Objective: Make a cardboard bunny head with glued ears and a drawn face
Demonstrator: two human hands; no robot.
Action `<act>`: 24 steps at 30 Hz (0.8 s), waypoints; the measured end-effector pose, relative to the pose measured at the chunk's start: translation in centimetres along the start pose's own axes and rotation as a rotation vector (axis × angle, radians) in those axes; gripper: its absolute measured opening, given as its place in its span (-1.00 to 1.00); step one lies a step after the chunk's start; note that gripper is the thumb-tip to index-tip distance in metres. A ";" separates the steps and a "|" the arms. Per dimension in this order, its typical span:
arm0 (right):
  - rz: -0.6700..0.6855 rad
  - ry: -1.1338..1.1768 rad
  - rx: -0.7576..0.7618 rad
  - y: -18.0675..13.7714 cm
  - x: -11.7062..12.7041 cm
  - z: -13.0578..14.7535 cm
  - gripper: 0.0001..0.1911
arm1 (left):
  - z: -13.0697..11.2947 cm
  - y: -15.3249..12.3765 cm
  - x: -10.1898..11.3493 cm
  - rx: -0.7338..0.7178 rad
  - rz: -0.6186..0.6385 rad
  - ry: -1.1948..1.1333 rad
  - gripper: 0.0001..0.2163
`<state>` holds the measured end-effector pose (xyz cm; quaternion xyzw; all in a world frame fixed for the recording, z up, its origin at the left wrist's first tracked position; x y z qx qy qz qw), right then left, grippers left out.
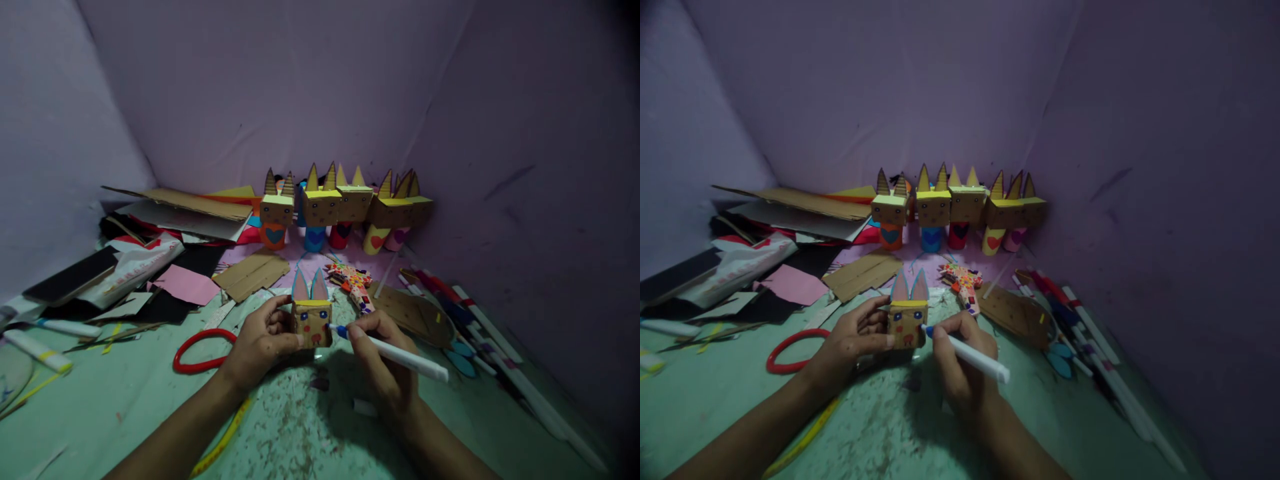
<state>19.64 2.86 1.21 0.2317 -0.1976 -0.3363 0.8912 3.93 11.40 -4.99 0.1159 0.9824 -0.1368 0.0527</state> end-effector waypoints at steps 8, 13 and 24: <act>-0.092 0.046 0.003 0.2 0.9 0.2 -0.79 | -0.2 -0.1 -0.2 -0.003 0.012 -0.029 -0.43; -0.057 0.028 0.010 -0.3 0.6 0.4 -0.79 | -0.1 -0.1 -0.1 -0.016 0.023 -0.004 -0.43; 0.013 0.028 -0.006 -1.3 -1.5 0.7 -0.78 | 0.0 -0.1 -0.3 -0.008 0.020 -0.045 -0.31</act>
Point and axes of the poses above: each hand's wrist, its own y-axis towards the middle knuckle, its own x-axis out of the back of the hand, z = x × y, the point moved 10 cm from there along y, towards the middle knuckle, and after that the axes turned 11 degrees about -z, right-handed, at the moved point
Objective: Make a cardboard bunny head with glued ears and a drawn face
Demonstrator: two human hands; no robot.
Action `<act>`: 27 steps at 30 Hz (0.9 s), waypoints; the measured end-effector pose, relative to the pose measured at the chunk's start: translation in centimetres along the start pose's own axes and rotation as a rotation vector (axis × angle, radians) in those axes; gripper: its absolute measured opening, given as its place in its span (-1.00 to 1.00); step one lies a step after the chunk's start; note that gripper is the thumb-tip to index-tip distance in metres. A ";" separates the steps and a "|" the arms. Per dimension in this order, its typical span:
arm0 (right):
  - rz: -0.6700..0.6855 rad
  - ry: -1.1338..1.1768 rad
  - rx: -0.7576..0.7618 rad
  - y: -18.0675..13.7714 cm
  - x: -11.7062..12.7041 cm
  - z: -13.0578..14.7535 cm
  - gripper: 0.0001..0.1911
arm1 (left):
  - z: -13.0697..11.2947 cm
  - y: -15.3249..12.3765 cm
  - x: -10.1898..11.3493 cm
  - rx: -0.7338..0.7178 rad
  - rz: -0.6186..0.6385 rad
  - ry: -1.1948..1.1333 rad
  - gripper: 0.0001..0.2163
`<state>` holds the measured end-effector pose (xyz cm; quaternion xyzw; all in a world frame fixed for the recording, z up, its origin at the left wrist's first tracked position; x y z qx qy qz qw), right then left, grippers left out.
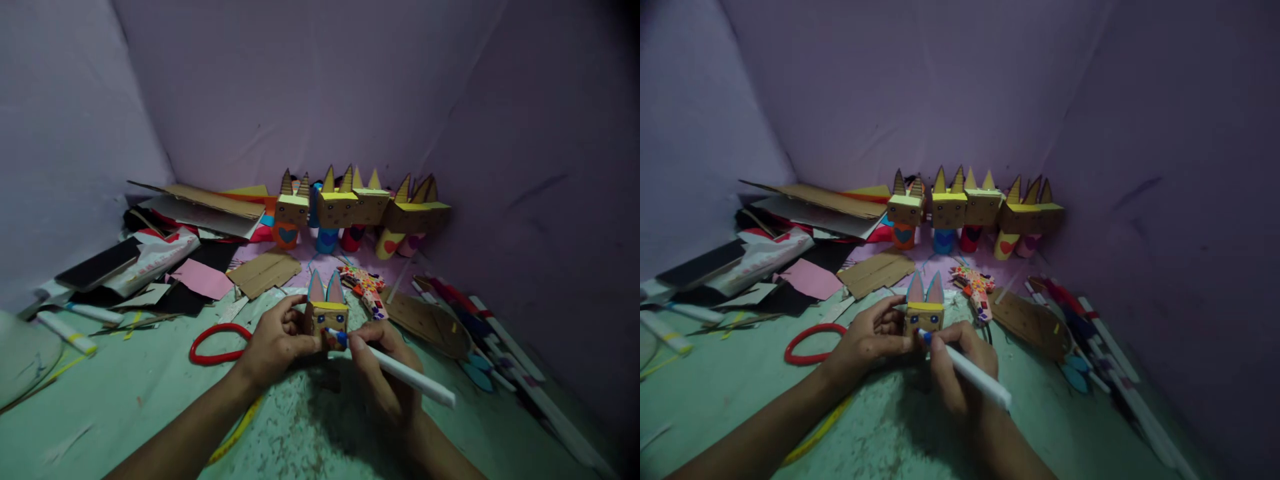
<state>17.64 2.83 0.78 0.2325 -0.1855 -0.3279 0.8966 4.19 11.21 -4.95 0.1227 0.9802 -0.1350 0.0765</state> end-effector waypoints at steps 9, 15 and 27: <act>-0.072 -0.047 -0.072 -0.3 0.5 -0.2 -0.76 | 0.1 0.0 -0.1 -0.007 0.024 0.006 -0.30; -0.055 -0.036 -0.080 -0.4 0.1 -0.3 -0.77 | 0.1 0.0 -0.1 -0.012 0.006 0.020 -0.31; -0.069 -0.046 -0.070 -0.4 0.0 -0.1 -0.77 | 0.2 0.1 -0.1 -0.031 0.015 0.051 -0.30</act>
Point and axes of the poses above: each hand's wrist, its own y-axis towards the middle knuckle, its own x-axis out of the back of the hand, z = x × y, the point moved 10 cm from there along y, towards the middle knuckle, and after that the axes turned 11 degrees about -z, right-handed, at the moved point
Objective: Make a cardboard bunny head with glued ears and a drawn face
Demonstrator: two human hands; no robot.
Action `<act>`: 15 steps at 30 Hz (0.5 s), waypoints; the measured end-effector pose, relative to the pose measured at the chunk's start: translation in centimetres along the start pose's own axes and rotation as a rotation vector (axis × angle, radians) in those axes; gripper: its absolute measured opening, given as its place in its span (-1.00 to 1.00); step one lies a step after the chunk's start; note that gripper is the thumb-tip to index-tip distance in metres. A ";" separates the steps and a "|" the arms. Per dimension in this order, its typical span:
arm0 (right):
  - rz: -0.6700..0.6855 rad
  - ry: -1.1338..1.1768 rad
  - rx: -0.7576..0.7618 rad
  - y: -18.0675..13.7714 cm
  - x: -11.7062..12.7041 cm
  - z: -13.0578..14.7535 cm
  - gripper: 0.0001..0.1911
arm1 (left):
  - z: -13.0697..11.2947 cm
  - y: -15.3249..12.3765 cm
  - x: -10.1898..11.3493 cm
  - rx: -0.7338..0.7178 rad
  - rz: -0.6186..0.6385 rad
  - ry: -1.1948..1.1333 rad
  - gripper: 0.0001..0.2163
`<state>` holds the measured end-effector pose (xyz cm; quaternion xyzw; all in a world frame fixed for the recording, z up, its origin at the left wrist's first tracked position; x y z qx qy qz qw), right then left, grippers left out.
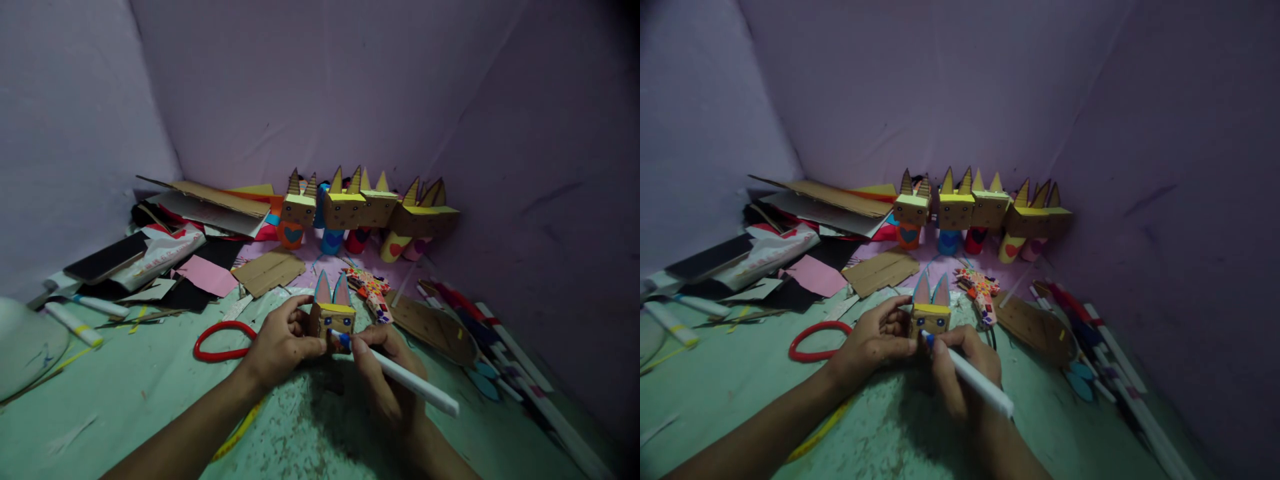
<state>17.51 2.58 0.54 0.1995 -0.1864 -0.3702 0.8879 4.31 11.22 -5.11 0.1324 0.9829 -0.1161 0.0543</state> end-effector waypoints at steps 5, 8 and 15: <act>-0.008 -0.006 0.051 0.3 0.6 0.2 -0.78 | -0.1 0.0 0.1 0.010 -0.006 -0.020 -0.29; 0.017 0.002 0.109 0.3 0.6 0.5 -0.79 | 0.0 0.0 0.1 0.010 -0.004 -0.014 -0.29; 0.032 0.002 0.028 -0.1 0.1 -0.1 -0.78 | -0.1 0.0 0.0 0.002 0.002 0.024 -0.30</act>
Point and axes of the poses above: each hand's wrist, its own y-axis towards the middle knuckle, its own x-axis out of the back of the hand, z = x × y, the point moved 10 cm from there along y, towards the middle knuckle, and after that the axes turned 11 degrees about -z, right-handed, at the moved point
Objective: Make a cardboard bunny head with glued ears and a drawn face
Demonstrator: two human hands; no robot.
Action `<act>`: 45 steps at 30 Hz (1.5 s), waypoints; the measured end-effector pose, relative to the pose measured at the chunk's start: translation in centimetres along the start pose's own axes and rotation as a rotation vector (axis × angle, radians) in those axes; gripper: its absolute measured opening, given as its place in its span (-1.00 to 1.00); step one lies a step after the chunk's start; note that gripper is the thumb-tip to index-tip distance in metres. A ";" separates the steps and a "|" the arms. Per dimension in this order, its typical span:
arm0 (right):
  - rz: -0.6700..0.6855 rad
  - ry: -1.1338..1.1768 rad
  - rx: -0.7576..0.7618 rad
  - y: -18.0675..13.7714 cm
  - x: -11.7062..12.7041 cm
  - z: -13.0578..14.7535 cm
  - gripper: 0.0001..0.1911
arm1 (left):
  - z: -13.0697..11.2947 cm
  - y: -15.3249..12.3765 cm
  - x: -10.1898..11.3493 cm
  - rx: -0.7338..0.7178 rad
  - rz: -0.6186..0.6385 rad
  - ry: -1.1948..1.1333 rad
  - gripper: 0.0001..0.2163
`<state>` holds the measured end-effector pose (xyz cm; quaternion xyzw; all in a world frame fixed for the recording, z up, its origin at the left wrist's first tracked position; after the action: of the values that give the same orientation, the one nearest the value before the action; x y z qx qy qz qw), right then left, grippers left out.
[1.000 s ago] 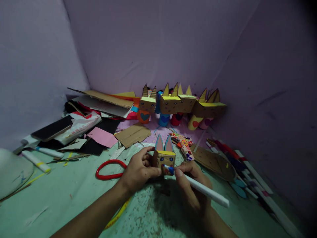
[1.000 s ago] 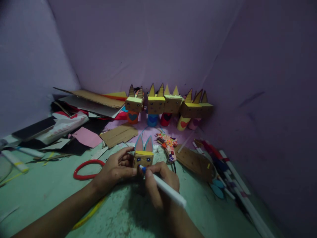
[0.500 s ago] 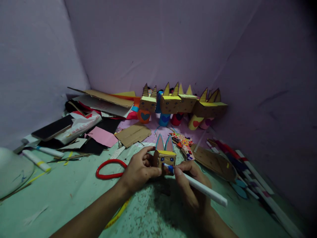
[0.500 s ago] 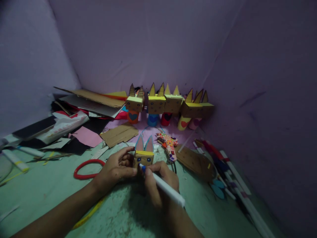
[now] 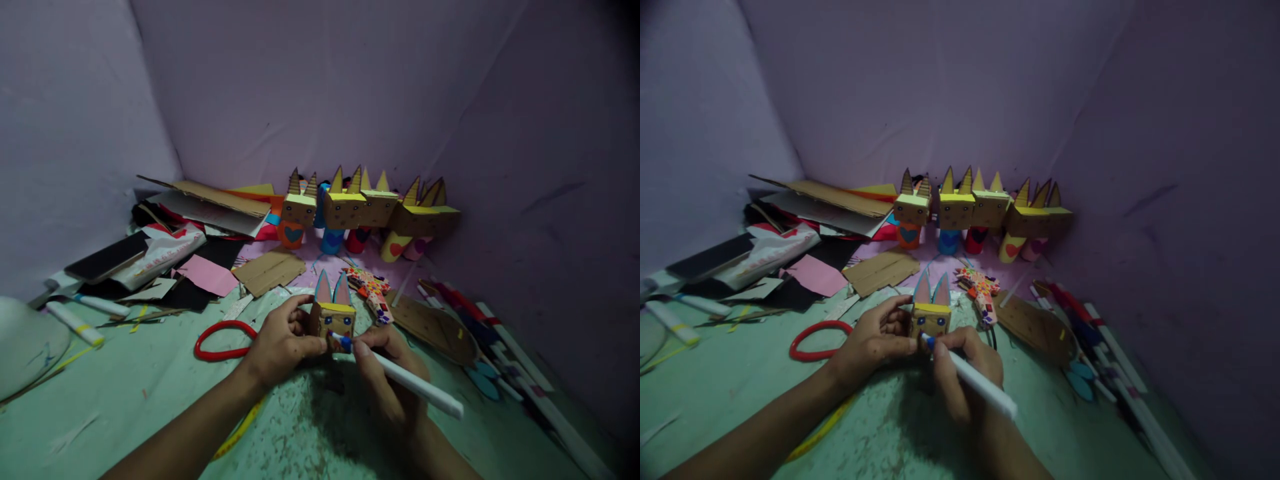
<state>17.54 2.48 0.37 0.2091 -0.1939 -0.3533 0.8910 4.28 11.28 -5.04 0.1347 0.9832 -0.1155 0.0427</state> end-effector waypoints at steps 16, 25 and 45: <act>0.031 0.057 -0.021 0.0 -0.1 -0.2 -0.79 | 0.0 -0.1 0.1 0.010 -0.017 -0.030 -0.30; -0.172 0.209 -0.201 1.9 1.9 -2.3 -0.71 | 0.0 0.0 0.3 0.041 -0.031 -0.113 -0.46; 0.096 0.537 -0.398 1.8 -1.3 -2.6 -0.62 | -1.4 -0.7 0.4 -0.111 -0.014 -0.100 -0.44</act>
<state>18.92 5.17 -1.17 0.1074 0.1110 -0.2742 0.9492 3.66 11.06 -3.57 0.1195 0.9856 -0.0679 0.0985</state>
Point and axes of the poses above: each hand's wrist, its own y-axis towards the middle knuckle, its own x-axis out of the back of the hand, z = x × y, the point moved 10 cm from there along y, towards the middle knuckle, and after that the axes turned 11 degrees about -z, right-handed, at the moved point
